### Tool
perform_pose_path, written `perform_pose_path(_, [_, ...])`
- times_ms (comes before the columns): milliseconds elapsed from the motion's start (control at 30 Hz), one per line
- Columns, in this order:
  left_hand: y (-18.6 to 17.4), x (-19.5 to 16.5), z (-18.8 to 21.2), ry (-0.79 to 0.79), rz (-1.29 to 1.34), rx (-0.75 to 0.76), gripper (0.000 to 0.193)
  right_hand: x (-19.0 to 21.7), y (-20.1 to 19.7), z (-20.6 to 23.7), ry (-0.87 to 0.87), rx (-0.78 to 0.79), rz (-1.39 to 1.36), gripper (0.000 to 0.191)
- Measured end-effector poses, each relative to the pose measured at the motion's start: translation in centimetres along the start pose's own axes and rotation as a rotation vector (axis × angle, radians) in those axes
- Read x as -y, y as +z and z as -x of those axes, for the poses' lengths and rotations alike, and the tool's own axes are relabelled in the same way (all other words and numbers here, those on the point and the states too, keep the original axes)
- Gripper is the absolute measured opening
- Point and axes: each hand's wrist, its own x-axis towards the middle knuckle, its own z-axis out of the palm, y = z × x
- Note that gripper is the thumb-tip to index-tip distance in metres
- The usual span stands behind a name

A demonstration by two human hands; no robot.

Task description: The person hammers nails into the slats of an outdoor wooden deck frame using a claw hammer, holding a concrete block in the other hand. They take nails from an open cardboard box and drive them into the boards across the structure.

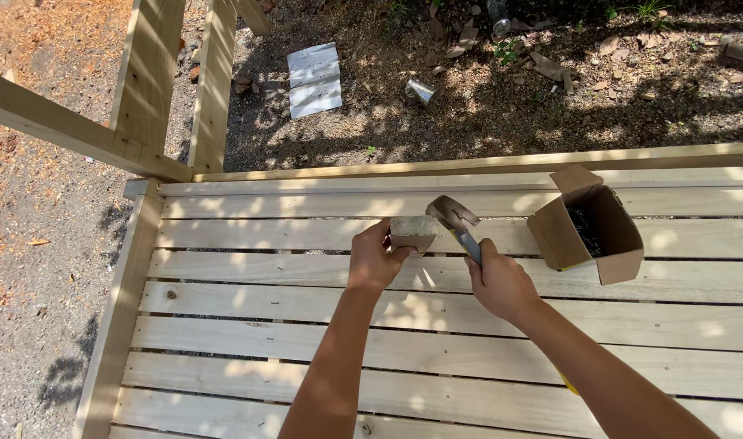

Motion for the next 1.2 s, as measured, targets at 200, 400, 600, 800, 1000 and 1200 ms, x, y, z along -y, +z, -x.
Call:
perform_pose_path(200, [2.2, -3.3, 1.3, -0.040, -0.012, -0.273, 0.076, -0.5, 0.8, -0.3, -0.029, -0.002, 0.012, 0.029])
perform_pose_path(400, [2.5, -4.4, 0.5, -0.103, 0.188, -0.409, 0.057, -0.9, 0.7, -0.1, -0.028, 0.002, 0.037, 0.030])
perform_pose_path(600, [1.4, -1.2, -0.7, -0.049, 0.347, -0.456, 0.055, -1.4, 0.5, 0.4, -0.033, -0.011, 0.009, 0.028])
perform_pose_path(800, [-7.3, 3.6, -1.2, -0.405, 0.874, -0.403, 0.053, -2.1, 0.3, 0.7, 0.059, 0.133, 0.026, 0.028])
perform_pose_path(1000, [-7.6, 4.7, -1.3, -0.416, 0.855, -0.454, 0.061, -2.2, 0.5, 0.9, 0.026, 0.083, 0.025, 0.027])
perform_pose_path(1200, [-9.4, 5.6, -2.1, -0.535, 1.024, -0.388, 0.055, -2.9, 0.7, 0.6, 0.041, 0.105, -0.006, 0.026])
